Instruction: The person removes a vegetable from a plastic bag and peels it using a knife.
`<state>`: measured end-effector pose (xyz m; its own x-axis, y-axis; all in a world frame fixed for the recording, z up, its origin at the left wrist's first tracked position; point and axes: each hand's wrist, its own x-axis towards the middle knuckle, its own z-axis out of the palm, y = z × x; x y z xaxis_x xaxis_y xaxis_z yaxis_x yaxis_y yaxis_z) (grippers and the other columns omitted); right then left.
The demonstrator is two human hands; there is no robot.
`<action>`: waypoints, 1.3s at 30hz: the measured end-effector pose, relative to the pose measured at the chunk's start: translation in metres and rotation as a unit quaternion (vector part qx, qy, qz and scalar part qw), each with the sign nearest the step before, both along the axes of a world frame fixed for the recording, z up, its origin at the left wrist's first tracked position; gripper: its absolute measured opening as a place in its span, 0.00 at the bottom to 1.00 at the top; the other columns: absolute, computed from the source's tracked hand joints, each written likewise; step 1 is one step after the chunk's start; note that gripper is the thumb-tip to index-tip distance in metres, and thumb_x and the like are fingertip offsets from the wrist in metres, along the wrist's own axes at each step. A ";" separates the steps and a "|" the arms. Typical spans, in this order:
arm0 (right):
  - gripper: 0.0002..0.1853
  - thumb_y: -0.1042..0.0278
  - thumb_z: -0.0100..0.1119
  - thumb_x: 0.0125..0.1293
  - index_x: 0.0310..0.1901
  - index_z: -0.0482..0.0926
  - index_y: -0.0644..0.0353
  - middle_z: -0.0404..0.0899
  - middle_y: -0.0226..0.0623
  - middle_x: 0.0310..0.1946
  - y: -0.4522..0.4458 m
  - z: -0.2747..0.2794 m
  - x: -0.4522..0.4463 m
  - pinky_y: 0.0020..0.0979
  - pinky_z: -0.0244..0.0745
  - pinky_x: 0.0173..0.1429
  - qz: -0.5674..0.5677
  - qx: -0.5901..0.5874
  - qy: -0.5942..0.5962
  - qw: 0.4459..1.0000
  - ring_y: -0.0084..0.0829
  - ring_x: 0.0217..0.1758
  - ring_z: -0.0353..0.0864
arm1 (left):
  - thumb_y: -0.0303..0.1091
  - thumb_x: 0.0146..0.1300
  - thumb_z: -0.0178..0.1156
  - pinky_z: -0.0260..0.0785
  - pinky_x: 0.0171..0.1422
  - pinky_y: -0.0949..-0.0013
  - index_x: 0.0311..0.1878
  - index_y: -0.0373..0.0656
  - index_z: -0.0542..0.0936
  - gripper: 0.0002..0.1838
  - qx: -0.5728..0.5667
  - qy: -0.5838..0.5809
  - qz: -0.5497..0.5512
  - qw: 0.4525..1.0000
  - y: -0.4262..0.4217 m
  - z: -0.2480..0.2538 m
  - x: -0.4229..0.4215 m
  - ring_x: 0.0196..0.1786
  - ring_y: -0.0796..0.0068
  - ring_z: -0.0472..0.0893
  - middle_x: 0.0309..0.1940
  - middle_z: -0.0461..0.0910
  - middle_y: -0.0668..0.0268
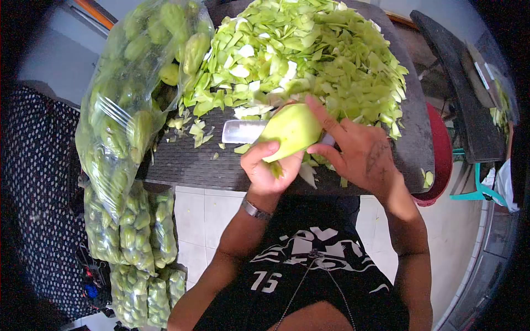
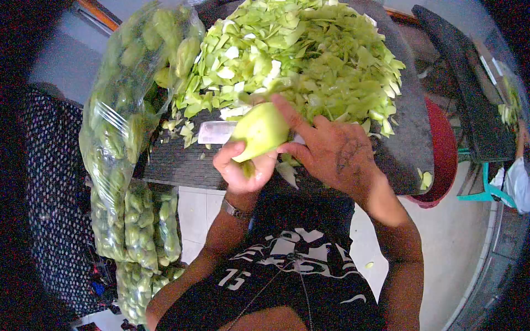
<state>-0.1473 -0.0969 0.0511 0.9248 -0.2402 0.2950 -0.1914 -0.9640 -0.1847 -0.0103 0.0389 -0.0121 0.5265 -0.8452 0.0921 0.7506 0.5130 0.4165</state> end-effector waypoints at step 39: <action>0.30 0.52 0.63 0.73 0.70 0.72 0.60 0.82 0.52 0.27 -0.018 -0.009 0.018 0.47 0.77 0.39 -0.130 0.343 -0.028 0.930 0.51 0.31 0.84 | 0.36 0.73 0.59 0.79 0.55 0.62 0.58 0.32 0.79 0.18 0.202 0.083 -0.052 0.974 -0.020 0.022 -0.002 0.49 0.62 0.86 0.50 0.85 0.55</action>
<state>-0.1293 -0.1149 0.0425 0.7974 -0.6024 0.0356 -0.3734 -0.5389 -0.7551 -0.0128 0.0185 0.0095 0.4152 -0.8441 -0.3393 0.8643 0.2497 0.4366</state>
